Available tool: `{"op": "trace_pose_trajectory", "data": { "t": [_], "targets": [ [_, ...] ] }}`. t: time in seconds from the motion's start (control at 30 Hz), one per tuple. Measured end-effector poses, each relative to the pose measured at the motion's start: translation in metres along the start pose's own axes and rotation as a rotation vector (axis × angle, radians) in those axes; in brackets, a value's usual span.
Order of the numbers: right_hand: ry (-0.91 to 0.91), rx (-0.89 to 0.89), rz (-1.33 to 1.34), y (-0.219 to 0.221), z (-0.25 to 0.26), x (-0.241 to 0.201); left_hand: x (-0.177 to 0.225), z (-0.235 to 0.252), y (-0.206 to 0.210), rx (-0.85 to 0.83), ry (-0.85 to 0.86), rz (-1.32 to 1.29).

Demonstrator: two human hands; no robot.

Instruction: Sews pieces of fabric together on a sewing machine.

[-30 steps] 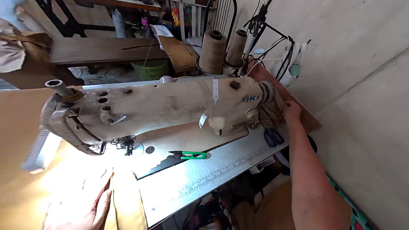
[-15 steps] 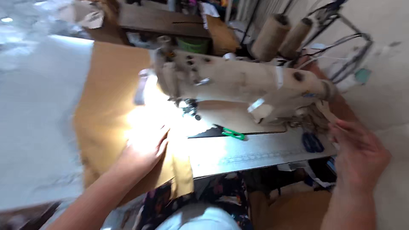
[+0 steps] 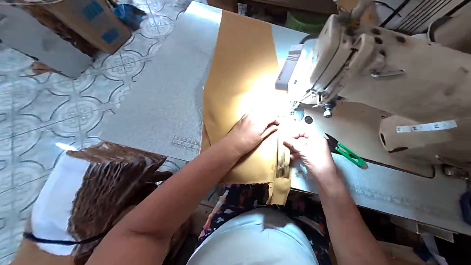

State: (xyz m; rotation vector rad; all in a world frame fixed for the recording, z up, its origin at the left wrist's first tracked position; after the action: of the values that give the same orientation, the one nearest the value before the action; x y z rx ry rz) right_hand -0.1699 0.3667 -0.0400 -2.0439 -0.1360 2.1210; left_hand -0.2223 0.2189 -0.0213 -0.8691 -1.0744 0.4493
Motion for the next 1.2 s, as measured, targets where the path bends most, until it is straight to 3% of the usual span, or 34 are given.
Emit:
{"op": "trace_pose_trajectory", "data": {
  "t": [0.17, 0.33, 0.53, 0.63, 0.9, 1.2],
  "targets": [
    [0.008, 0.026, -0.084, -0.001, -0.003, 0.0, -0.001, 0.002, -0.001, -0.007, 0.001, -0.05],
    [0.125, -0.024, 0.105, 0.004, -0.022, -0.002, -0.002, 0.003, 0.001, -0.005, 0.011, -0.043],
    [-0.034, 0.021, 0.352, 0.012, -0.027, -0.018, -0.003, 0.004, -0.001, 0.009, 0.028, -0.091],
    [-0.042, 0.088, 0.241, 0.011, -0.023, -0.014, -0.005, 0.005, 0.0, -0.002, 0.016, -0.113],
    [-0.012, 0.058, -0.223, 0.006, -0.015, -0.006, 0.002, 0.003, -0.008, 0.005, -0.005, -0.104],
    [-0.077, 0.102, -0.231, 0.005, -0.009, -0.003, 0.0, 0.003, -0.007, -0.001, -0.017, -0.109]
  ]
}}
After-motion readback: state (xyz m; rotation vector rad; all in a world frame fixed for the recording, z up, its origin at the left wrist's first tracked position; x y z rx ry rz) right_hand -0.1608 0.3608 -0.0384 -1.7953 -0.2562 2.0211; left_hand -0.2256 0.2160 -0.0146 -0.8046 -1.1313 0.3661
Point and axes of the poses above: each hand's wrist, its own z-axis towards the middle knuckle, its own y-axis out of the palm, x = y × z, the point moved 9 cm from there along z, towards the middle knuckle, and after that the axes turned 15 degrees about -y, right-handed, at the moved point
